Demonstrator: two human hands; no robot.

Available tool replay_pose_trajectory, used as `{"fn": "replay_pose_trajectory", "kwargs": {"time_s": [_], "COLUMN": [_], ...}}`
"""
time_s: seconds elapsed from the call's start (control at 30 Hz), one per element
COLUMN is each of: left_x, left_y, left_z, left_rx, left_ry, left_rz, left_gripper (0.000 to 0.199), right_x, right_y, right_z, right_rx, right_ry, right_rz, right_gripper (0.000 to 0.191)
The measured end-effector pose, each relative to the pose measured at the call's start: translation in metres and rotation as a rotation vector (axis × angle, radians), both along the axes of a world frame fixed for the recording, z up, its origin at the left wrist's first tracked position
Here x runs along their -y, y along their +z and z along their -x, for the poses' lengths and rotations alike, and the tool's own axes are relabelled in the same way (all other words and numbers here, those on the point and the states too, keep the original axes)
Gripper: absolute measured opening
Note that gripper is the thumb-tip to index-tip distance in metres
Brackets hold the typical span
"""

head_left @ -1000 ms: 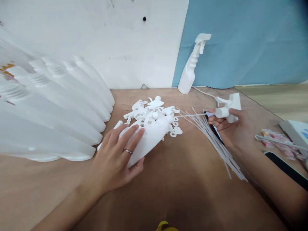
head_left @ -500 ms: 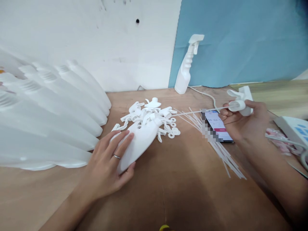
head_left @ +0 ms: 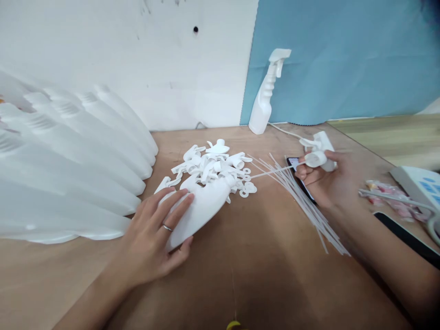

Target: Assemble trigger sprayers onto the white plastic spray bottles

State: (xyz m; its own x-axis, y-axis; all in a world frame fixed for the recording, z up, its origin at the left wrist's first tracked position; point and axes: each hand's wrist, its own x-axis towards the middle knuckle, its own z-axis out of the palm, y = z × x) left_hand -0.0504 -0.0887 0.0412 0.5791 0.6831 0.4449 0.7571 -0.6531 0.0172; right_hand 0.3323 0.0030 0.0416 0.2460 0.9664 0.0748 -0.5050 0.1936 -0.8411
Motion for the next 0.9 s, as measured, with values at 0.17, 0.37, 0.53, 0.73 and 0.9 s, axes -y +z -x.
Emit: {"fn": "replay_pose_trajectory", "kwargs": {"time_s": [0.17, 0.37, 0.53, 0.73, 0.9], "left_x": [0.001, 0.004, 0.006, 0.008, 0.007], "left_y": [0.002, 0.006, 0.005, 0.002, 0.001], "left_z": [0.0, 0.002, 0.0, -0.003, -0.005], "left_rx": [-0.013, -0.086, -0.088, -0.097, -0.11], "left_ry": [-0.047, -0.16, -0.156, -0.107, -0.094], "left_rz": [0.035, 0.115, 0.1, 0.062, 0.055], "left_gripper": [0.075, 0.076, 0.075, 0.073, 0.072], "right_x": [0.031, 0.062, 0.061, 0.057, 0.056], "right_y": [-0.012, -0.033, -0.037, -0.039, -0.044], "right_z": [0.051, 0.097, 0.094, 0.094, 0.095], "right_rx": [0.074, 0.038, 0.028, 0.084, 0.202], "right_ry": [0.257, 0.49, 0.51, 0.524, 0.554], "right_rz": [0.142, 0.195, 0.158, 0.134, 0.092], "right_gripper": [0.019, 0.019, 0.02, 0.017, 0.024]}}
